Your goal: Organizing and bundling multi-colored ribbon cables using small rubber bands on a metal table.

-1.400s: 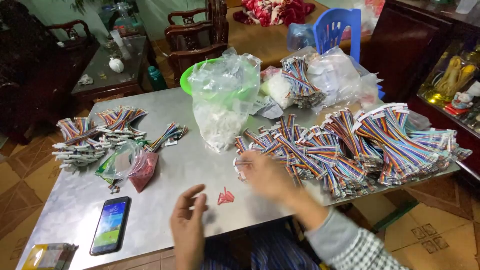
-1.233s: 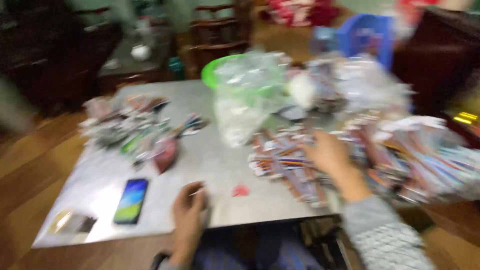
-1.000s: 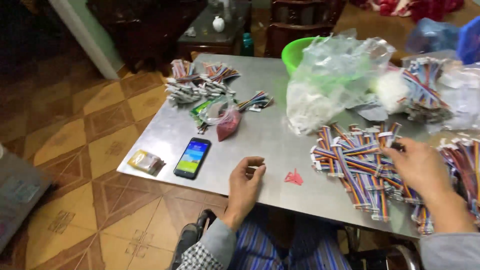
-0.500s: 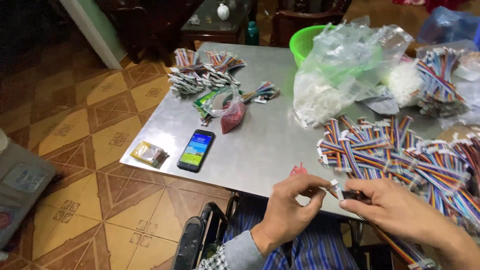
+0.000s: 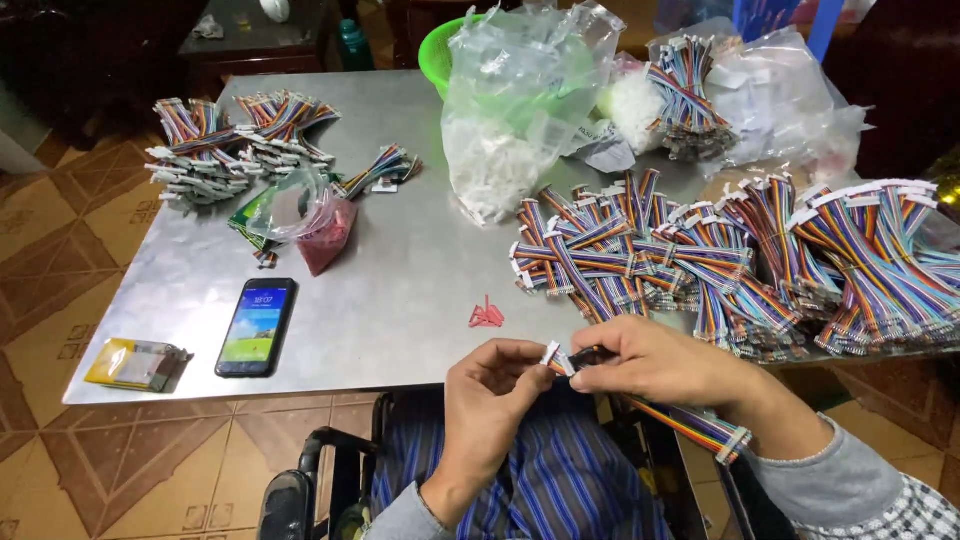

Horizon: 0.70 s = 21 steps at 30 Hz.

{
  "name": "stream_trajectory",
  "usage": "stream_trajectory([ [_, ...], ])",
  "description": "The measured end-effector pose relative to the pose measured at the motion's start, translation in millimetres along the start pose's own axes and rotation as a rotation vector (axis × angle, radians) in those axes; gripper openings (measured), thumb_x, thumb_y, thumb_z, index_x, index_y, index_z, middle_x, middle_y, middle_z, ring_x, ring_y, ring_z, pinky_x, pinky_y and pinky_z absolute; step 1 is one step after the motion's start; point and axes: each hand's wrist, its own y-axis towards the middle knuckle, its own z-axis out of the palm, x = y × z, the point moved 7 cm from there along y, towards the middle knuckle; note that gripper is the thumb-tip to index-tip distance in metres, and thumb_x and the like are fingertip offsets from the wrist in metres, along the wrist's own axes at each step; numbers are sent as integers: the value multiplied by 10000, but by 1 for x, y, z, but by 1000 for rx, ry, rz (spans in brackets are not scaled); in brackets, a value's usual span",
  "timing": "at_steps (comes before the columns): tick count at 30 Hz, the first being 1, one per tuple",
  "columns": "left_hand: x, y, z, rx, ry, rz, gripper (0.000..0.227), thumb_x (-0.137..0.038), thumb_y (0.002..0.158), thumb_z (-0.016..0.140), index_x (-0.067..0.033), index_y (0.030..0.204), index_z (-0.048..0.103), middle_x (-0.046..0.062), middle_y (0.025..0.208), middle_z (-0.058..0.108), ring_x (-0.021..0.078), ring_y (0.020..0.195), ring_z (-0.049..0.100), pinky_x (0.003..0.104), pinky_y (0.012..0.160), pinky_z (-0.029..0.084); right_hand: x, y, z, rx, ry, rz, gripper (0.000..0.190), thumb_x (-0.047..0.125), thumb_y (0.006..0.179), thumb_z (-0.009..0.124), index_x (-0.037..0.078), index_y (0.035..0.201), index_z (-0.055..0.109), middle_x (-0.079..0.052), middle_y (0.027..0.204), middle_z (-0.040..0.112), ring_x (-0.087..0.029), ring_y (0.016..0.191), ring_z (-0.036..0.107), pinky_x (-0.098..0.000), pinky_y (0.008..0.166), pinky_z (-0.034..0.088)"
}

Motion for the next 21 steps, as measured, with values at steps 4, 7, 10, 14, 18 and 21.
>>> stream_trajectory([
  [4,-4,-1,1,-45,180,14,81,-58,821,810,-46,897,781,60,816,813,109,712,738,224,666,618,5,-4,1,-28,-225,-4,156,252,954,749,144,847,714,57,650,440,-78,593,368,-278,534,283],
  [7,-16,-4,4,-55,379,196,53,-64,807,755,-96,846,771,17,775,809,87,673,751,216,662,653,7,-5,4,-51,-416,-42,245,323,977,707,171,802,629,57,643,447,-80,612,391,-297,556,320],
  [10,-26,-8,7,-29,489,456,101,-16,814,716,-89,879,737,23,816,782,101,684,746,216,663,651,4,-3,3,-79,-465,-31,277,313,960,714,180,766,567,57,628,487,-78,615,423,-298,566,363],
  [14,-31,4,1,53,788,668,180,-118,891,693,-130,1070,702,35,1043,737,204,894,714,340,754,606,5,16,-35,-221,-500,22,164,305,945,693,196,823,682,68,694,641,-76,650,560,-279,633,449],
  [18,-11,26,1,320,1326,856,358,-269,1024,583,-187,1372,586,80,1578,459,408,1420,400,544,1119,323,-5,44,-133,-521,-642,113,368,397,928,690,99,721,626,-53,659,657,-181,618,562,-382,614,382],
  [21,6,39,-9,516,1447,775,757,-640,1042,272,-116,1579,367,143,1682,221,414,1537,112,609,1191,50,-29,79,-183,-586,-731,147,400,483,870,722,84,856,733,-136,809,754,-286,776,705,-417,666,437],
])
